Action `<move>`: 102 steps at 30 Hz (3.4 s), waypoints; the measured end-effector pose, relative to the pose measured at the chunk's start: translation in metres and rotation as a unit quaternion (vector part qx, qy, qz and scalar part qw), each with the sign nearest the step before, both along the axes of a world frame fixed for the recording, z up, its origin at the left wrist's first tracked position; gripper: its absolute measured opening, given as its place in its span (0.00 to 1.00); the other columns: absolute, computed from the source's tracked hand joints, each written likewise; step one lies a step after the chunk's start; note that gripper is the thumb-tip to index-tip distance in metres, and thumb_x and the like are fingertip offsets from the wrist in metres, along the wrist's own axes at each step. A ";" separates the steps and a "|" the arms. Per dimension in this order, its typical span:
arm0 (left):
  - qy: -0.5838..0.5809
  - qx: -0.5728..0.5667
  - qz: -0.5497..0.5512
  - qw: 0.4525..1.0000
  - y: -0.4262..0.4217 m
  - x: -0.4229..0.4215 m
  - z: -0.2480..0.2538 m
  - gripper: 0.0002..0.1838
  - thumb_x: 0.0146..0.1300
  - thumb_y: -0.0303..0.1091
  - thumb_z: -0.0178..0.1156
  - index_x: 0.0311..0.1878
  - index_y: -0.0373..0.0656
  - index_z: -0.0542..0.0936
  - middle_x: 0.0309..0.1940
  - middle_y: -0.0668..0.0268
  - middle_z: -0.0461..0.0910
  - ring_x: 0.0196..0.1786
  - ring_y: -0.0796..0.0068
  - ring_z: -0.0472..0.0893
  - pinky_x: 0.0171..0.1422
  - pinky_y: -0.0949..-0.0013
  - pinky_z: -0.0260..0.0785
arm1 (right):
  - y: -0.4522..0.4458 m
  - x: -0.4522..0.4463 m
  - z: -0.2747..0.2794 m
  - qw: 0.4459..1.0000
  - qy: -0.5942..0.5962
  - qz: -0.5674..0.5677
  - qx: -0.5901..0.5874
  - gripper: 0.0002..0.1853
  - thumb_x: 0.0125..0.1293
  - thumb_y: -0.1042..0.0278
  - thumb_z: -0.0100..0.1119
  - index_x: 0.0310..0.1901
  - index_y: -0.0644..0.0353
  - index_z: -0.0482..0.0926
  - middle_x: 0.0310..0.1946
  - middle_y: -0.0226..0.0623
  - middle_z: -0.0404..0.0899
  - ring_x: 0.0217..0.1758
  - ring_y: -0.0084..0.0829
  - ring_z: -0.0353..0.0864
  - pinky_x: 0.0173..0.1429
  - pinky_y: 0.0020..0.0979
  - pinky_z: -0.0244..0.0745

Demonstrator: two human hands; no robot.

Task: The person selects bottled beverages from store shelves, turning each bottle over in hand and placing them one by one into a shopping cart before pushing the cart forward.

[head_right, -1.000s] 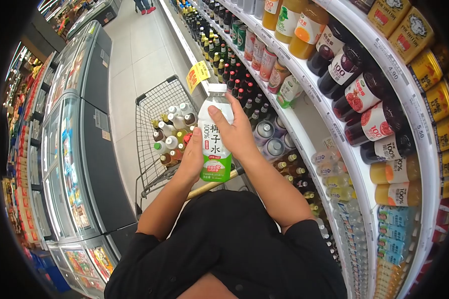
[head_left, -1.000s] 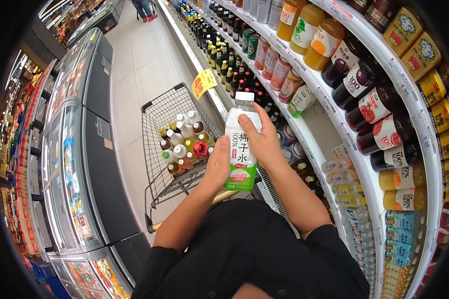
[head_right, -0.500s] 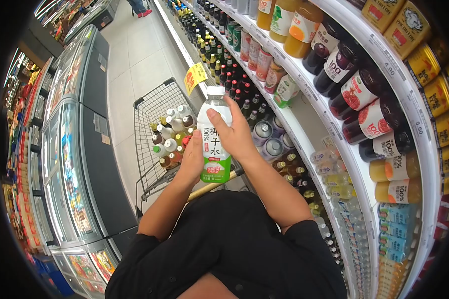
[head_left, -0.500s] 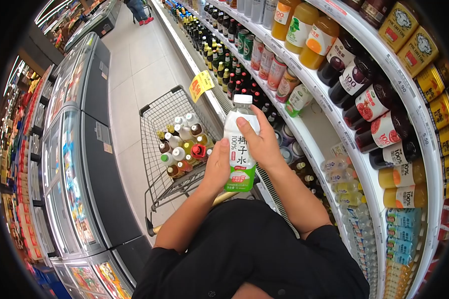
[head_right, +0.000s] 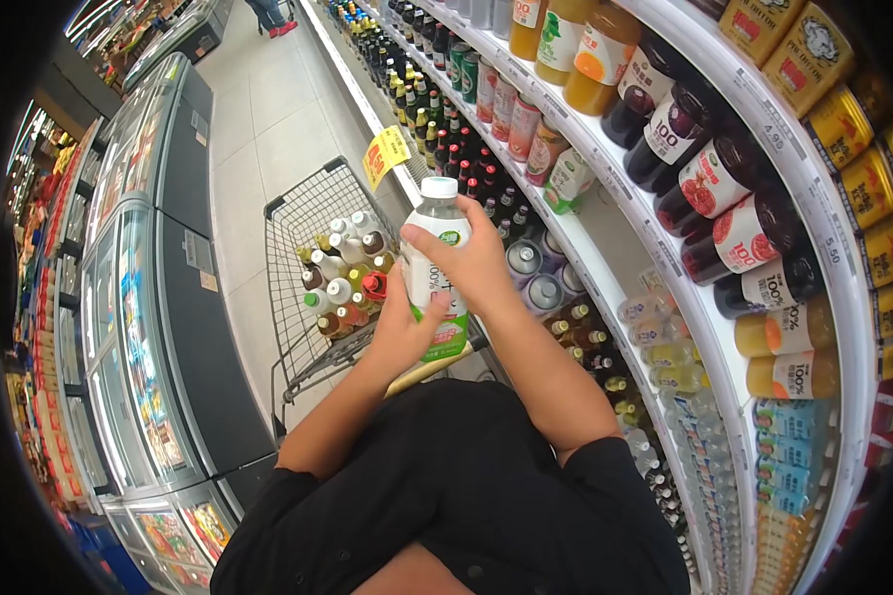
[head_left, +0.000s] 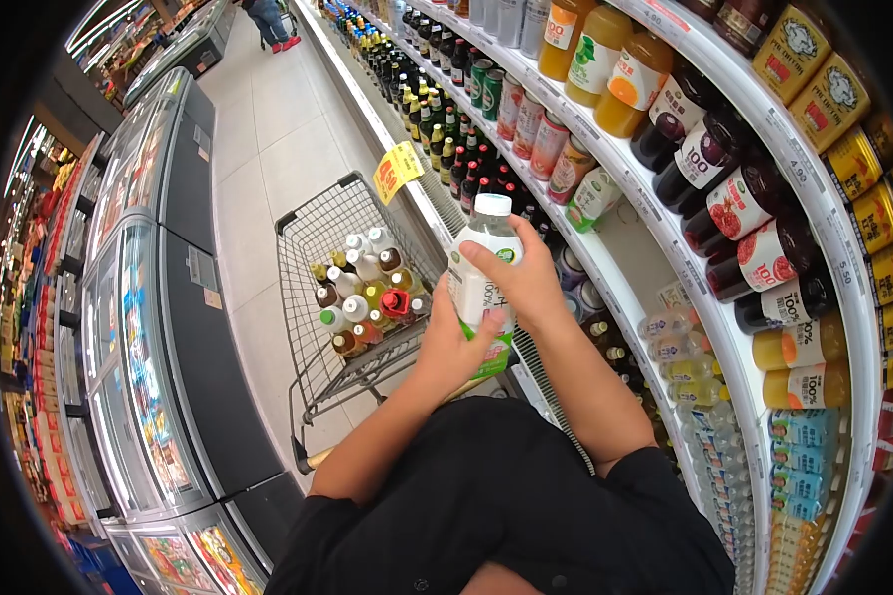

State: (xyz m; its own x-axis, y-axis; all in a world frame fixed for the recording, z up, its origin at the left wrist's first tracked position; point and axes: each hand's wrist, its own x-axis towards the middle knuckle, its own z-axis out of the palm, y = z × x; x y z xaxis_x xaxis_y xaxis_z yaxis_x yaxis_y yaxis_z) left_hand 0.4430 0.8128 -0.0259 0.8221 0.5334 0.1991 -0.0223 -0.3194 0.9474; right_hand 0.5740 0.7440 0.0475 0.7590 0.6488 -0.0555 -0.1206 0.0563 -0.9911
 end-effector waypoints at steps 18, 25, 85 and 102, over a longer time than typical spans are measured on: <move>0.009 -0.079 -0.101 0.992 0.032 -0.010 0.046 0.69 0.50 0.41 0.84 0.86 0.37 0.45 0.74 0.43 0.65 0.74 0.52 0.73 0.78 0.53 0.65 | -0.006 -0.008 0.001 0.999 -0.010 0.005 0.046 0.32 0.61 0.66 0.79 0.64 0.63 0.75 0.52 0.35 0.85 0.54 0.26 0.84 0.58 0.34 0.81; 0.001 -0.035 -0.141 0.989 0.039 -0.008 0.032 0.66 0.54 0.36 0.81 0.86 0.37 0.44 0.80 0.45 0.60 0.80 0.53 0.66 0.81 0.53 0.62 | -0.009 -0.017 -0.011 0.982 -0.181 0.005 -0.055 0.35 0.55 0.60 0.83 0.61 0.65 0.77 0.51 0.43 0.83 0.54 0.36 0.84 0.59 0.38 0.79; 0.197 0.220 0.270 0.916 0.510 -0.068 -0.229 0.18 0.65 0.32 0.71 0.55 0.40 0.77 0.39 0.52 0.85 0.38 0.54 0.85 0.44 0.56 0.77 | -0.008 -0.124 -0.150 0.785 -0.427 0.320 -0.316 0.33 0.61 0.38 0.74 0.56 0.58 0.84 0.61 0.43 0.80 0.75 0.50 0.72 0.80 0.56 0.62; 0.315 0.246 0.248 0.882 0.538 -0.017 -0.401 0.25 0.59 0.33 0.75 0.57 0.39 0.77 0.47 0.47 0.85 0.51 0.41 0.84 0.55 0.47 0.76 | 0.005 -0.119 -0.156 0.784 -0.384 0.321 -0.366 0.33 0.57 0.32 0.74 0.50 0.55 0.85 0.55 0.35 0.81 0.73 0.44 0.74 0.78 0.54 0.64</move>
State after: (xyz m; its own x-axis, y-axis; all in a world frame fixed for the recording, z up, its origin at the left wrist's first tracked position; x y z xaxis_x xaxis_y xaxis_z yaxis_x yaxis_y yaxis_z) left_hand 0.4263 1.3507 -0.4266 0.5412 0.8357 0.0937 0.7181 -0.5173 0.4656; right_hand 0.4552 0.7494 -0.1088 0.2802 0.9190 -0.2773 0.7578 -0.3891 -0.5238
